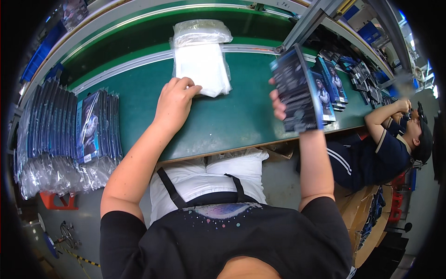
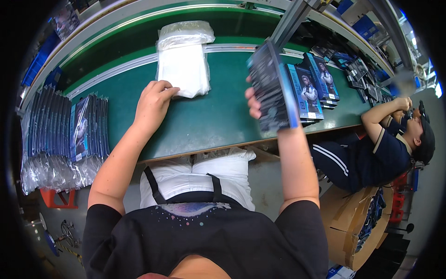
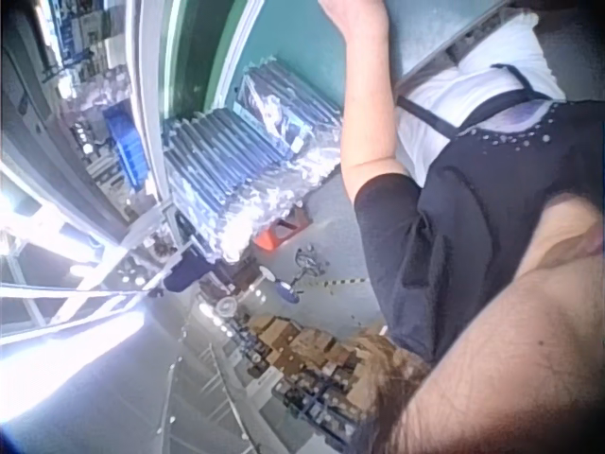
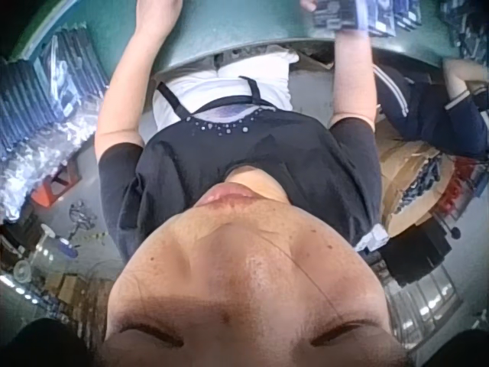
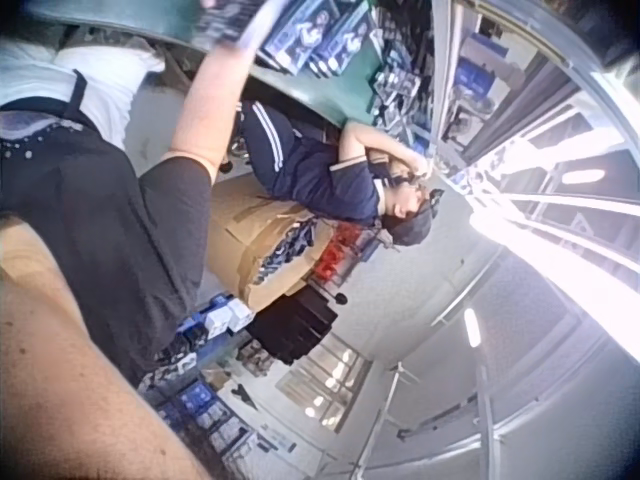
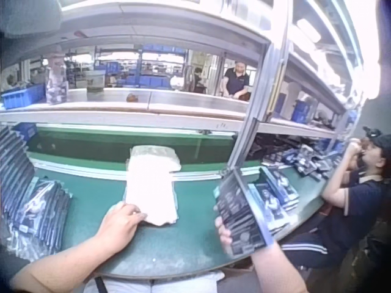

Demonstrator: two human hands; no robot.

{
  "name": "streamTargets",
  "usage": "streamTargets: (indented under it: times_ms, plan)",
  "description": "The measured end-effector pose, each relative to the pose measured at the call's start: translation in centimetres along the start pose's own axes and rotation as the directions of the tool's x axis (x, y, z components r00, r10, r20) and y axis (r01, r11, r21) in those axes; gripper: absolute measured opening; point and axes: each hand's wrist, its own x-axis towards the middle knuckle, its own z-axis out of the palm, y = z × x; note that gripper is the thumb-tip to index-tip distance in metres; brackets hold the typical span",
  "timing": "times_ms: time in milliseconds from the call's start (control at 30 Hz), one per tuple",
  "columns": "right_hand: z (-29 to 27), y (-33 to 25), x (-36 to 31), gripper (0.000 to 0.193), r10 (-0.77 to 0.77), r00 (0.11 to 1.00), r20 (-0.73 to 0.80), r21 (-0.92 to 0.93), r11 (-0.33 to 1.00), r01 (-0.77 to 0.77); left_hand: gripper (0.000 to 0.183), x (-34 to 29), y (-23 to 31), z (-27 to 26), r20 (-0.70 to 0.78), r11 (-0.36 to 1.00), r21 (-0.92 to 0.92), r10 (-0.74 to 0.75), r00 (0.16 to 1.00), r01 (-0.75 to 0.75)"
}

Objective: Packaging small blue boxes into clear plastic sleeves at a production line workstation.

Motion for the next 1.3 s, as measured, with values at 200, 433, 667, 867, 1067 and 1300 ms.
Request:
streamTargets:
  times_ms: [200, 433, 667, 867, 1067, 1300]
  plan:
    - [3.3, 6.5, 0.2, 0.048, -0.028, 0.983, -0.183, -0.058, 0.998, 0.017, 0.033, -0.2, 1.0, -1.4, -0.081, 0.983, -0.183, -0.031, 0.996, 0.016]
    - [5.4, 10.7, 3.4, 0.061, 0.122, 0.992, -0.026, 0.029, 0.992, -0.121, 0.023, 0.3, 0.3, -2.3, -0.107, 0.964, -0.249, 0.066, 0.992, -0.091]
    - [5.8, 8.6, 5.6, 0.061, 0.123, 0.992, -0.017, -0.148, 0.981, -0.124, 0.012, 0.6, -1.6, -3.1, 0.189, 0.695, -0.541, -0.447, 0.874, 0.472]
    - [5.7, 8.4, 4.5, 0.065, 0.139, 0.988, -0.073, -0.273, 0.950, -0.154, 0.015, 0.6, -0.3, -4.3, 0.321, 0.521, -0.626, -0.506, 0.801, 0.580]
    - [5.4, 9.2, 5.2, 0.066, 0.042, 0.995, -0.087, -0.381, 0.922, -0.072, 0.019, 0.7, -1.2, -4.5, 0.277, 0.770, -0.414, -0.401, 0.873, 0.485]
    - [5.8, 11.9, 5.0, 0.065, -0.222, 0.938, -0.266, -0.486, 0.871, 0.068, 0.023, 0.8, 0.5, -5.2, 0.210, 0.846, -0.348, -0.350, 0.913, 0.404]
